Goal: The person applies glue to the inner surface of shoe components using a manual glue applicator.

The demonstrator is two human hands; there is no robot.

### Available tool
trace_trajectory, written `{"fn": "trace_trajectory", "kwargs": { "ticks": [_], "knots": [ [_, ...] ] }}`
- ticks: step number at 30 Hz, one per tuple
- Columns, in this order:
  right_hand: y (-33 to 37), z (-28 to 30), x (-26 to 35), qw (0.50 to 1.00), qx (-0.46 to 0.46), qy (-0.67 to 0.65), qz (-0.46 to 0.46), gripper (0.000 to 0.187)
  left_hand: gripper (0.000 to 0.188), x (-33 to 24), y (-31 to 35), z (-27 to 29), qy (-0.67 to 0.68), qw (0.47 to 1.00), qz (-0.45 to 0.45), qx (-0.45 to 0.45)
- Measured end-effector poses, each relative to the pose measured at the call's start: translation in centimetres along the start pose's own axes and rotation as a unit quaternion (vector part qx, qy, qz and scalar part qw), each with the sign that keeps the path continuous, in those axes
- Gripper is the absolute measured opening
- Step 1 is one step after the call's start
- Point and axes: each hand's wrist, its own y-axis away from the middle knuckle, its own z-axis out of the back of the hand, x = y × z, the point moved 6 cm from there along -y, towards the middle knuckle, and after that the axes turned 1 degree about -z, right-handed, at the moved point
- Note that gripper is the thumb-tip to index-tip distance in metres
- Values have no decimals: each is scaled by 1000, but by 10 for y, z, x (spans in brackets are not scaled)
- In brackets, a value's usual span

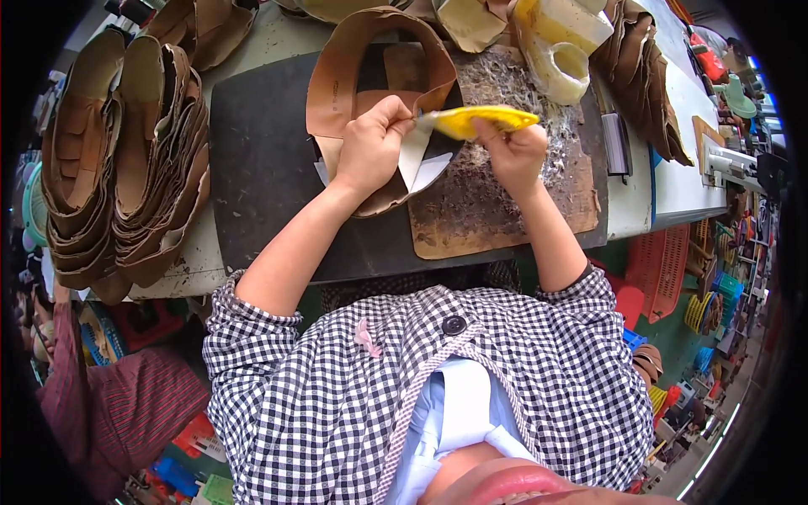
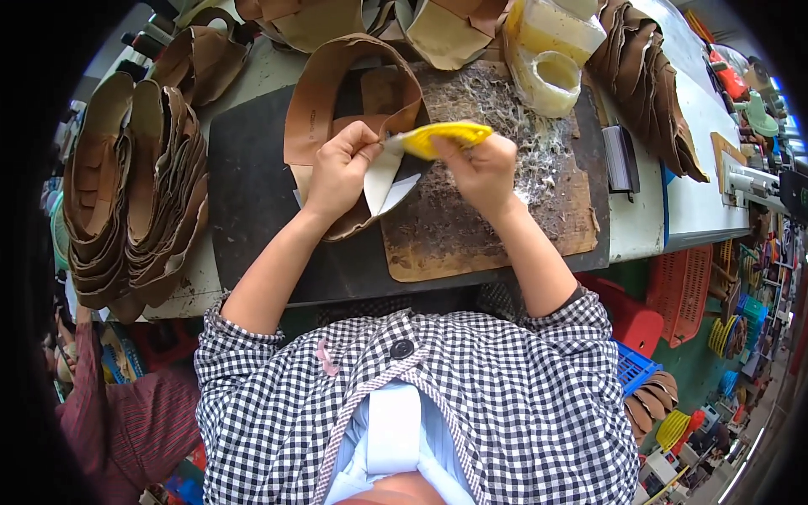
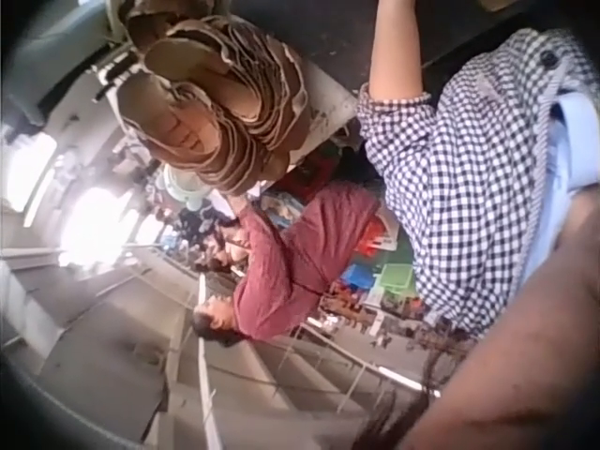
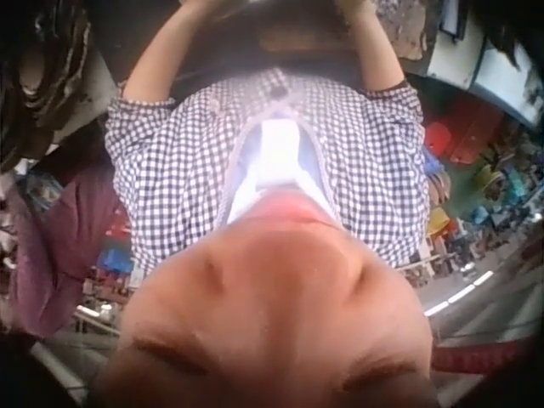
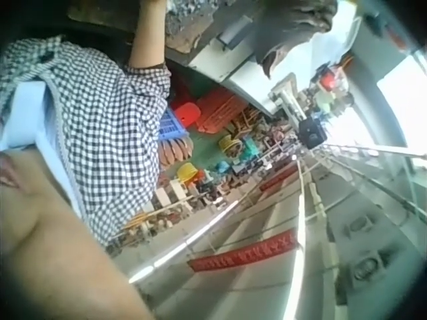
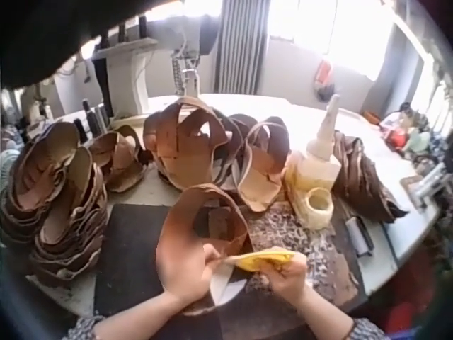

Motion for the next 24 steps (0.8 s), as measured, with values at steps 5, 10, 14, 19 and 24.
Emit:
{"fn": "trace_trajectory", "kwargs": {
  "ticks": [5,10,14,19,24],
  "knots": [
    [-8,2,-23,991,-4,-101,-85,12,3,9,-2,-2,57,998,27,20],
    [-20,-2,-32,961,111,-186,-170,13,6,12,-3,-2,74,991,97,51],
    [-6,-5,-19,965,150,-180,-114,11,8,17,3,-6,255,933,239,83],
    [-10,2,5,995,53,46,75,9,8,16,2,-7,288,918,264,64],
    [-8,2,9,991,97,7,92,10,8,14,4,-7,279,924,257,47]
  ]
}}
